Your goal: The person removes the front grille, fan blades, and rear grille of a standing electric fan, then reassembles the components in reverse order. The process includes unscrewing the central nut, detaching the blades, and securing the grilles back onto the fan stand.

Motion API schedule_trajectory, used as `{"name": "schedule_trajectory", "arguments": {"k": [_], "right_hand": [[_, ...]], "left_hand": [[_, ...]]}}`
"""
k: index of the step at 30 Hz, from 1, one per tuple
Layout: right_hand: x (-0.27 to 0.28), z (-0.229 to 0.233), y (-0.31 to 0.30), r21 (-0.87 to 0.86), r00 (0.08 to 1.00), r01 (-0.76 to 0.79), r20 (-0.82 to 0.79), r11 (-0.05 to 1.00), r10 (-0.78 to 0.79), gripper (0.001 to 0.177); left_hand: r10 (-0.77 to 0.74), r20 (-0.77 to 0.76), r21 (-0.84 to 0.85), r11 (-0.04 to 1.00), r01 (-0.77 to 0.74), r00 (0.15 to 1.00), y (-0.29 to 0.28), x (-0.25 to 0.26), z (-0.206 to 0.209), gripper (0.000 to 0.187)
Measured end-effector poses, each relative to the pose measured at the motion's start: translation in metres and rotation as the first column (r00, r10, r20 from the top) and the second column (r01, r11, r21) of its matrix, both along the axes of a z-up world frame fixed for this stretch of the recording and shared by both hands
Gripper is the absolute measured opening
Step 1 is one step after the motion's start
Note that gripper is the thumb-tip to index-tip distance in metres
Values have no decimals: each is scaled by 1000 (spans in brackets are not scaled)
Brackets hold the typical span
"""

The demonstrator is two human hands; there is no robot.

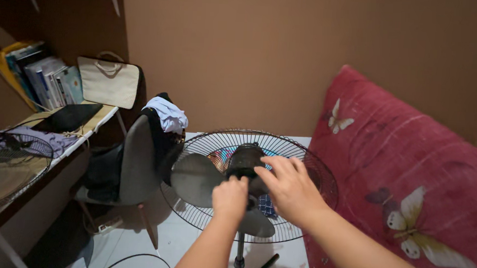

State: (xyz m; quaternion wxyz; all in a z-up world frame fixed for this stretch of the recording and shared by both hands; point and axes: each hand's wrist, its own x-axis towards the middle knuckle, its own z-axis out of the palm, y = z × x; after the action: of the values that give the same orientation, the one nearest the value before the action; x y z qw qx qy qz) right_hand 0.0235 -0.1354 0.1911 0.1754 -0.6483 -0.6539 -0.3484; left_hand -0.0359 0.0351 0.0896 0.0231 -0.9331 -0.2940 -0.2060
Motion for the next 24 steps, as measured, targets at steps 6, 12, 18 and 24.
{"name": "schedule_trajectory", "arguments": {"k": [6, 12, 18, 24], "right_hand": [[2, -20, 24, -158, 994, 90, -43, 983, -98, 55], [-8, -33, 39, -237, 964, 256, -12, 937, -266, 25], [-13, -38, 39, -175, 956, 294, 59, 940, -288, 10], [-23, -39, 36, -154, 955, 295, 65, 943, -288, 7]], "left_hand": [[-141, 78, 238, 964, 119, 987, 12, 10, -19, 9], [-222, 58, 295, 935, 196, 973, 24, 11, -22, 11], [-214, -1, 290, 935, 205, 977, 24, 6, -23, 8], [-253, 58, 340, 915, 219, 966, 16, -8, -24, 3]]}}
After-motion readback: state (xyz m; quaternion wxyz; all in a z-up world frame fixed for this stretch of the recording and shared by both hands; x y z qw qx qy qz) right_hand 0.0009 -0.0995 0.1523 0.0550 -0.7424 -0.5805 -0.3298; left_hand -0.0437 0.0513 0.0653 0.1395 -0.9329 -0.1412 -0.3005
